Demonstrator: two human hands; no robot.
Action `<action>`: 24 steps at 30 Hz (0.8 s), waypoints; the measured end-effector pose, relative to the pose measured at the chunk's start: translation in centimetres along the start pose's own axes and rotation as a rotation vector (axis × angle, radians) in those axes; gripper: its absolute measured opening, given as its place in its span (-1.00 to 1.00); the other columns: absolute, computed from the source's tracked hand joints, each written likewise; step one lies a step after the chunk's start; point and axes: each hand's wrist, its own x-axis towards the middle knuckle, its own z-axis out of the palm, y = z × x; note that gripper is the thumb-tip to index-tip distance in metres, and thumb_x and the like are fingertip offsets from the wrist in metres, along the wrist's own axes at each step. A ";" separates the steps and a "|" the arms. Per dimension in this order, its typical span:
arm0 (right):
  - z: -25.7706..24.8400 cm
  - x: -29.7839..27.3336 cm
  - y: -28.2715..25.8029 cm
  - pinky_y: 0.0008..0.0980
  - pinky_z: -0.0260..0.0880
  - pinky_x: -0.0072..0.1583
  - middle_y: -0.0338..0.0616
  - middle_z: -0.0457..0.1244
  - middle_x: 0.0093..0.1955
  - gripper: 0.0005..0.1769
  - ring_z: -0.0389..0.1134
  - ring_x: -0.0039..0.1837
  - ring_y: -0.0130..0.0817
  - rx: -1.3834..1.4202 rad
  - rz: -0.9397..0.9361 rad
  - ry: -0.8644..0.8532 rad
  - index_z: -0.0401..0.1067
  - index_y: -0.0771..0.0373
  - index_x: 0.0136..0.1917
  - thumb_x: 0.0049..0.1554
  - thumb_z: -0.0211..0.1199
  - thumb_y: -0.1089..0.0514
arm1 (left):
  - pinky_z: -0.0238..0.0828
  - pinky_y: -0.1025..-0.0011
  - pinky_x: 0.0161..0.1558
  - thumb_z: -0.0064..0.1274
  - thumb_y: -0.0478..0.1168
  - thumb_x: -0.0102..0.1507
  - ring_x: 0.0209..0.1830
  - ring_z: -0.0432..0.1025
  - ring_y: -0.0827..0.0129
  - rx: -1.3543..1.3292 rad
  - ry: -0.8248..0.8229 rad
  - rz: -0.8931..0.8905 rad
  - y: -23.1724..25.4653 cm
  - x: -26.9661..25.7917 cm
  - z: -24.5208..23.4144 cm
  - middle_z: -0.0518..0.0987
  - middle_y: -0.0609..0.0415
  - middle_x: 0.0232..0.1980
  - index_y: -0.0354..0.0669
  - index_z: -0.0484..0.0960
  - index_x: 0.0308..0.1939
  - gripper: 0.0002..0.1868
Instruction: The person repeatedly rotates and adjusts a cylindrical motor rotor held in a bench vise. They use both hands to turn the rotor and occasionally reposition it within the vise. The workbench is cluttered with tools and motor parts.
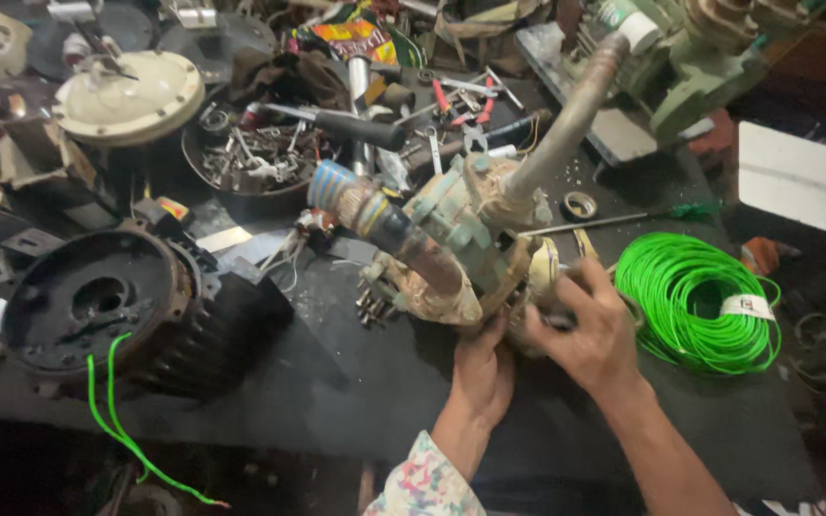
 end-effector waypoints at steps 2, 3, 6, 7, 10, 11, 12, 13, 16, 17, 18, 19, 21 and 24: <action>-0.4 -0.4 -0.2 -0.17 0.40 -0.03 0.00 0.23 -0.08 -0.74 0.35 -0.07 -0.08 -0.008 0.057 0.026 0.43 0.31 -0.20 -0.09 0.45 0.18 | 0.15 0.24 0.43 0.06 -0.28 0.31 0.39 0.32 0.29 -0.007 0.019 -0.026 0.4 0.1 0.3 0.48 0.09 0.33 -0.20 0.43 0.34 -0.51; -0.5 -0.4 -0.2 -0.18 0.40 -0.03 -0.02 0.23 -0.09 -0.75 0.35 -0.08 -0.10 -0.014 0.086 0.035 0.42 0.28 -0.23 -0.09 0.45 0.17 | 0.16 0.24 0.42 0.07 -0.26 0.32 0.39 0.32 0.29 -0.013 0.031 -0.039 0.4 0.2 0.5 0.49 0.10 0.32 -0.22 0.44 0.34 -0.51; -0.1 -0.6 -0.2 -0.12 0.37 0.01 0.00 0.23 -0.09 -0.73 0.33 -0.05 -0.02 -0.124 -0.018 0.065 0.44 0.29 -0.21 -0.08 0.48 0.16 | 0.17 0.23 0.42 0.07 -0.24 0.34 0.37 0.33 0.29 -0.034 0.029 -0.051 0.4 0.3 0.5 0.49 0.07 0.32 -0.24 0.43 0.33 -0.52; -0.1 -0.6 -0.1 -0.13 0.37 0.01 0.00 0.25 -0.08 -0.74 0.34 -0.06 -0.03 -0.100 0.021 0.048 0.44 0.29 -0.21 -0.08 0.48 0.17 | 0.17 0.22 0.42 0.07 -0.26 0.34 0.36 0.33 0.28 -0.028 0.017 -0.041 0.3 0.2 0.5 0.49 0.07 0.31 -0.22 0.43 0.33 -0.53; -0.1 -0.8 -0.1 -0.16 0.37 0.02 0.02 0.27 -0.06 -0.74 0.35 -0.05 -0.05 -0.058 0.072 0.027 0.45 0.30 -0.21 -0.09 0.48 0.17 | 0.19 0.21 0.40 0.06 -0.30 0.34 0.35 0.34 0.27 -0.018 -0.006 -0.031 0.6 -0.1 0.5 0.49 0.06 0.30 -0.21 0.43 0.33 -0.54; -0.6 -1.2 -0.2 -0.17 0.37 0.03 0.04 0.26 -0.05 -0.73 0.35 -0.04 -0.04 -0.069 0.051 0.042 0.45 0.30 -0.21 -0.10 0.48 0.16 | 0.20 0.22 0.39 0.05 -0.31 0.34 0.35 0.34 0.28 -0.019 -0.009 -0.051 0.9 0.0 0.5 0.49 0.06 0.30 -0.22 0.43 0.34 -0.53; -1.2 -2.0 -0.2 -0.17 0.38 0.04 0.05 0.26 -0.04 -0.73 0.36 -0.02 -0.03 -0.080 0.030 0.050 0.45 0.31 -0.21 -0.11 0.48 0.16 | 0.21 0.23 0.38 0.04 -0.33 0.33 0.35 0.35 0.28 -0.023 -0.007 -0.070 0.9 -0.1 0.5 0.49 0.06 0.31 -0.23 0.43 0.34 -0.52; -1.6 -2.7 0.1 -0.19 0.38 0.06 0.02 0.27 -0.04 -0.73 0.37 0.01 -0.05 -0.066 0.054 0.052 0.45 0.30 -0.19 -0.10 0.47 0.17 | 0.21 0.22 0.37 0.05 -0.33 0.32 0.34 0.34 0.28 -0.016 0.014 -0.067 0.9 0.1 0.5 0.48 0.07 0.31 -0.19 0.41 0.35 -0.51; -2.9 -6.1 1.3 -0.26 0.40 0.11 -0.07 0.29 0.00 -0.73 0.39 0.06 -0.14 0.003 0.168 0.113 0.43 0.28 -0.10 -0.03 0.46 0.20 | 0.24 0.21 0.36 0.08 -0.34 0.30 0.33 0.33 0.28 0.013 0.082 -0.077 0.4 0.0 -0.1 0.44 0.08 0.32 -0.11 0.35 0.38 -0.45; -3.1 -6.8 1.7 -0.30 0.40 0.13 -0.09 0.29 0.01 -0.71 0.39 0.06 -0.20 0.046 0.206 0.181 0.40 0.28 -0.05 0.01 0.45 0.20 | 0.24 0.23 0.36 0.09 -0.33 0.29 0.34 0.33 0.29 0.024 0.090 -0.070 0.3 0.4 -0.1 0.44 0.08 0.33 -0.12 0.34 0.38 -0.43; -3.2 -7.5 2.0 -0.33 0.41 0.14 -0.11 0.29 0.03 -0.69 0.38 0.06 -0.26 0.090 0.249 0.243 0.37 0.28 0.00 0.06 0.44 0.21 | 0.25 0.24 0.36 0.10 -0.33 0.28 0.35 0.33 0.30 0.034 0.106 -0.065 0.0 0.3 -0.2 0.44 0.08 0.34 -0.13 0.33 0.39 -0.41; -3.2 -8.0 2.2 -0.36 0.41 0.14 -0.13 0.28 0.05 -0.69 0.38 0.07 -0.31 0.163 0.308 0.248 0.35 0.27 0.03 0.10 0.42 0.21 | 0.24 0.26 0.37 0.12 -0.33 0.29 0.36 0.32 0.30 0.063 0.087 -0.020 -0.2 0.2 -0.2 0.43 0.08 0.35 -0.15 0.34 0.39 -0.41; -3.0 -8.4 2.5 -0.41 0.43 0.13 -0.17 0.27 0.11 -0.69 0.37 0.09 -0.42 0.310 0.418 0.267 0.33 0.26 0.11 0.18 0.38 0.21 | 0.21 0.28 0.39 0.14 -0.32 0.30 0.38 0.31 0.31 0.123 0.038 0.076 -0.6 0.3 -0.1 0.43 0.07 0.36 -0.18 0.34 0.40 -0.41; -2.9 -8.3 2.3 -0.43 0.41 0.17 -0.19 0.30 0.12 -0.61 0.37 0.12 -0.48 0.434 0.471 0.246 0.33 0.27 0.17 0.16 0.41 0.15 | 0.22 0.29 0.38 0.16 -0.33 0.27 0.37 0.30 0.34 0.143 0.074 0.124 -1.1 0.1 0.5 0.45 0.11 0.35 -0.15 0.37 0.37 -0.42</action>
